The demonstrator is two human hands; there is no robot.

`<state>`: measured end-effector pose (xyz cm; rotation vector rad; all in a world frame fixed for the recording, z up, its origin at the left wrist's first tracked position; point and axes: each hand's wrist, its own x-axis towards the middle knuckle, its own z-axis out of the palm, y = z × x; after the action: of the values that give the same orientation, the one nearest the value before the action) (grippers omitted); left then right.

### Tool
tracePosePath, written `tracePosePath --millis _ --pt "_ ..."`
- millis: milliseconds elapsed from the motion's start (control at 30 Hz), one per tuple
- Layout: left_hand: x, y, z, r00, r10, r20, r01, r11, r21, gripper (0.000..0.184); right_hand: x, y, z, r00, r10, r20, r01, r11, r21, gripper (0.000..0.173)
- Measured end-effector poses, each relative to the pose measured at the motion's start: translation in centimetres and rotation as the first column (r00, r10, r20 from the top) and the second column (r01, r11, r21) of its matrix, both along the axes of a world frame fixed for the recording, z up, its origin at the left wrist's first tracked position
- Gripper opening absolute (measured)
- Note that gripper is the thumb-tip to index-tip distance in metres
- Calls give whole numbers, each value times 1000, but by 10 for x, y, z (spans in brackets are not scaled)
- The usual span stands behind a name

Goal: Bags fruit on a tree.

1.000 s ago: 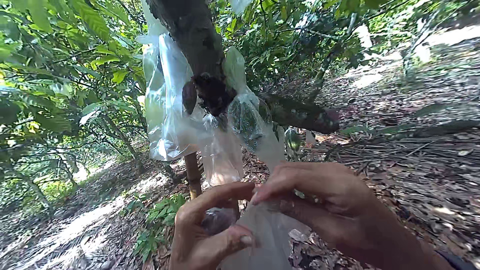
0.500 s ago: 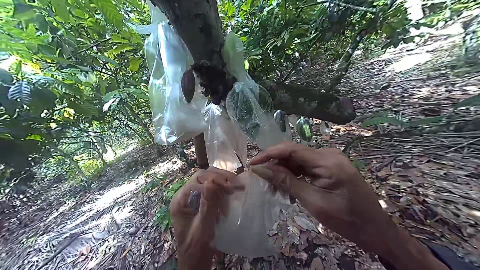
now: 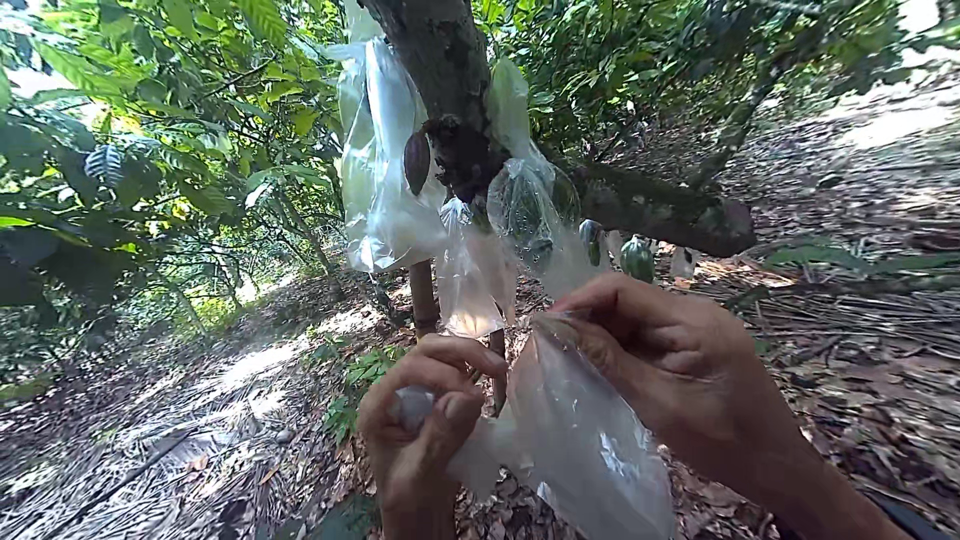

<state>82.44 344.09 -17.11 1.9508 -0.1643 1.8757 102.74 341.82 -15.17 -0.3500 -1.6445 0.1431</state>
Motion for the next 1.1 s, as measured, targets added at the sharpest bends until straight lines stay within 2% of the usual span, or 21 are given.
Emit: tracePosePath --millis 67,100,133,233,300,367,433,533,600,700,833,900,933,967,1033,1100 --pt "0 -2 1 993 -91 69 95 994 -58 20 -1 2 -1 1000 5 -15 -5 1000 -11 17" --pt "0 -2 1 993 -87 78 91 995 -51 25 -2 3 -1 1000 -5 -21 5 1000 -10 17" --pt "0 -2 1 997 -55 57 56 998 -20 32 -3 4 -2 999 -21 -26 21 1000 -6 17" --pt "2 -14 3 977 207 -49 -206 978 34 60 -4 4 -1 996 -88 -31 89 996 13 16" --pt "4 -23 -1 955 285 -80 -283 958 40 71 -4 4 -1 992 -122 -24 123 992 26 15" --pt "9 -26 -5 945 317 -80 -314 948 52 75 -4 3 -1 990 -142 -18 142 989 31 15" --pt "14 -23 -7 928 369 -54 -364 927 91 58 -6 3 -2 990 -141 -14 142 989 28 14" --pt "18 -12 -8 937 348 10 -348 933 93 13 -6 2 -4 992 -122 19 121 992 36 13" --pt "15 -7 -8 972 230 39 -230 973 1 8 -5 1 -6 990 -139 23 138 990 31 15" --pt "8 -3 -9 984 154 88 -149 987 -62 25 -2 0 -9 984 -178 16 177 984 31 14" --pt "9 -36 -9 927 357 -112 -356 934 29 75 -1 1 -12 978 -208 -15 209 977 45 12" --pt "19 -47 -14 873 461 -163 -450 888 99 87 -2 0 -12 979 -202 -31 204 978 47 12" --pt "24 -47 -15 847 506 -162 -489 862 136 82 -2 -1 -12 980 -194 -34 195 980 48 12" --pt "28 -45 -16 829 539 -150 -517 840 163 69 -2 -2 -12 982 -184 -37 185 982 47 12" --pt "35 -33 -16 813 576 -79 -558 812 172 30 -2 -3 -13 986 -163 -47 164 986 39 14" --pt "33 -20 -15 847 531 -24 -523 841 137 9 0 -5 -14 987 -156 -49 157 987 21 14"
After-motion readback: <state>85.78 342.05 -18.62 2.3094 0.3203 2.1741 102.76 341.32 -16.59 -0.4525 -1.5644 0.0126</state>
